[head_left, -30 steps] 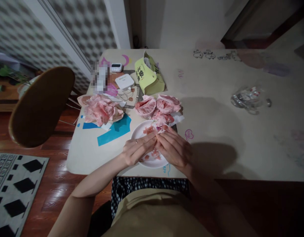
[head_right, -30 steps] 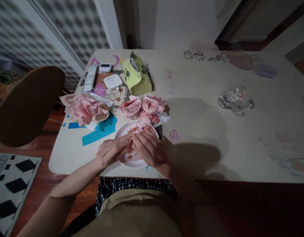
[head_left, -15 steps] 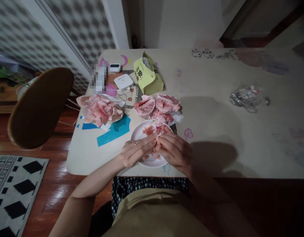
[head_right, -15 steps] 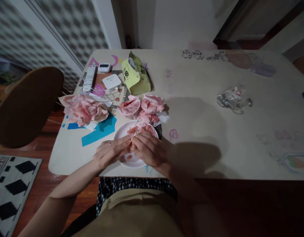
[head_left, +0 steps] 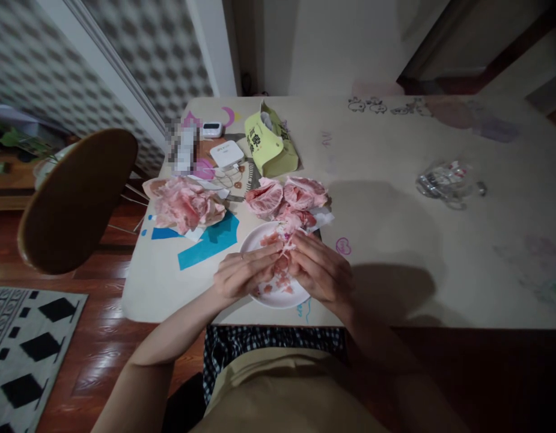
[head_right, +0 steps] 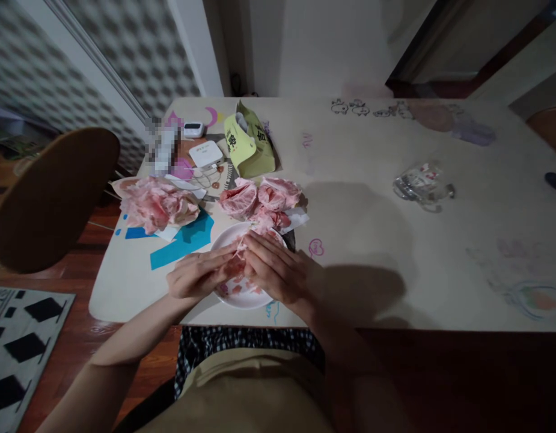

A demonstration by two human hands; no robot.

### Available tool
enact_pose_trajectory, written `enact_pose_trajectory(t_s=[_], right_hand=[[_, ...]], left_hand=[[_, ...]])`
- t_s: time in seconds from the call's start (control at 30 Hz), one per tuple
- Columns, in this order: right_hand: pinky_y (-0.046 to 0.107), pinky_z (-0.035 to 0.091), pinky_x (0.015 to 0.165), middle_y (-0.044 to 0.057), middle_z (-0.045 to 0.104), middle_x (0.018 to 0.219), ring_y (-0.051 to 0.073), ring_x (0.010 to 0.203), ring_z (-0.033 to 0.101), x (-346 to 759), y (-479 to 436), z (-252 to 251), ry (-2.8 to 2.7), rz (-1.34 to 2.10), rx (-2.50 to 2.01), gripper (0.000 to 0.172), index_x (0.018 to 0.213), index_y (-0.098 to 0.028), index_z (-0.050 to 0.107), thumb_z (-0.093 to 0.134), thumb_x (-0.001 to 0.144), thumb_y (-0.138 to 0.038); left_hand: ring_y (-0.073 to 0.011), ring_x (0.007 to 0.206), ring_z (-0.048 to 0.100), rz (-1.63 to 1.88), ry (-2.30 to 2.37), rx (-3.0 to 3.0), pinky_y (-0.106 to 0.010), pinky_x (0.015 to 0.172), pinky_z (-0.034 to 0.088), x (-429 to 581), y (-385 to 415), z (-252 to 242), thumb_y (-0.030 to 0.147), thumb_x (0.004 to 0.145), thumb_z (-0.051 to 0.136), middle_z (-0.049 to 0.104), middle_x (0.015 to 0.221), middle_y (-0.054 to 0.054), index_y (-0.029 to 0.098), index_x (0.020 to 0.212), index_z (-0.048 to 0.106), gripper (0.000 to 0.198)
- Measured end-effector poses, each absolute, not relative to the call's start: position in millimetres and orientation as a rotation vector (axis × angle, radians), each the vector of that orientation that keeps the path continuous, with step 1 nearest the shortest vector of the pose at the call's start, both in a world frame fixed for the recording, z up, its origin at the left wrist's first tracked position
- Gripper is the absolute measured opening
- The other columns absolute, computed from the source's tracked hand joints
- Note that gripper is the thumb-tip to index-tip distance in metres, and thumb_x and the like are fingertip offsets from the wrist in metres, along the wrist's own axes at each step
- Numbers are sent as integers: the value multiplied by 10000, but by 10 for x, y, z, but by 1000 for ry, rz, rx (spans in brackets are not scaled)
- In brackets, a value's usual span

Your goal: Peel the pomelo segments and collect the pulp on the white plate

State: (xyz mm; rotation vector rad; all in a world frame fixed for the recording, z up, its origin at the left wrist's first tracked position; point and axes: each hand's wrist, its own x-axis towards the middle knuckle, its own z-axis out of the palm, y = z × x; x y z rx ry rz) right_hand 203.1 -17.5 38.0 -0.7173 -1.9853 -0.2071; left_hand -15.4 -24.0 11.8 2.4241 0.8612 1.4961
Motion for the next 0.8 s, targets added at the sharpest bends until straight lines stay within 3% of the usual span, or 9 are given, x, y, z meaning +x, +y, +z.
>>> enact_pose_trajectory(t_s=[0.13, 0.33, 0.5, 0.67, 0.8], right_hand=[[347, 615, 1087, 117, 804, 1143, 194, 1203, 737, 2000, -164, 388, -1950, -249, -710, 238, 1191, -126, 653, 639, 957, -83], [380, 569, 1150, 121, 792, 1198, 218, 1300, 680, 1980, -187, 381, -1975, -265, -682, 385, 1284, -106, 635, 751, 918, -134], [469, 556, 1171, 122, 744, 1321, 242, 1344, 647, 2039, -208, 269, -2042, -171, -687, 464, 1395, -120, 595, 680, 943, -61], [458, 610, 1113, 102, 769, 1270, 230, 1260, 707, 2022, -199, 252, -2020, -182, -695, 455, 1396, -149, 595, 676, 953, -79], [385, 643, 1067, 79, 800, 1167, 199, 1173, 751, 1980, -176, 307, -1957, -226, -730, 413, 1331, -142, 625, 704, 933, -66]], left_hand=[[-171, 1014, 813, 1774, 874, 2404, -225, 784, 694, -66, -169, 148, 175, 990, 681, 799, 1213, -34, 223, 1376, 640, 391], [-170, 1097, 791, 1662, 785, 2439, -202, 875, 666, -65, -175, 206, 124, 975, 686, 764, 1295, -76, 174, 1404, 629, 436], [-170, 1111, 786, 1619, 775, 2469, -205, 859, 663, -89, -183, 207, 127, 975, 685, 760, 1295, -94, 185, 1436, 609, 470], [-184, 1106, 789, 1587, 792, 2482, -216, 813, 670, -103, -168, 189, 158, 988, 676, 747, 1310, -91, 230, 1482, 569, 511], [-204, 1119, 786, 1503, 793, 2535, -241, 875, 672, -183, -196, 126, 203, 993, 682, 732, 1335, -117, 216, 1488, 573, 508]])
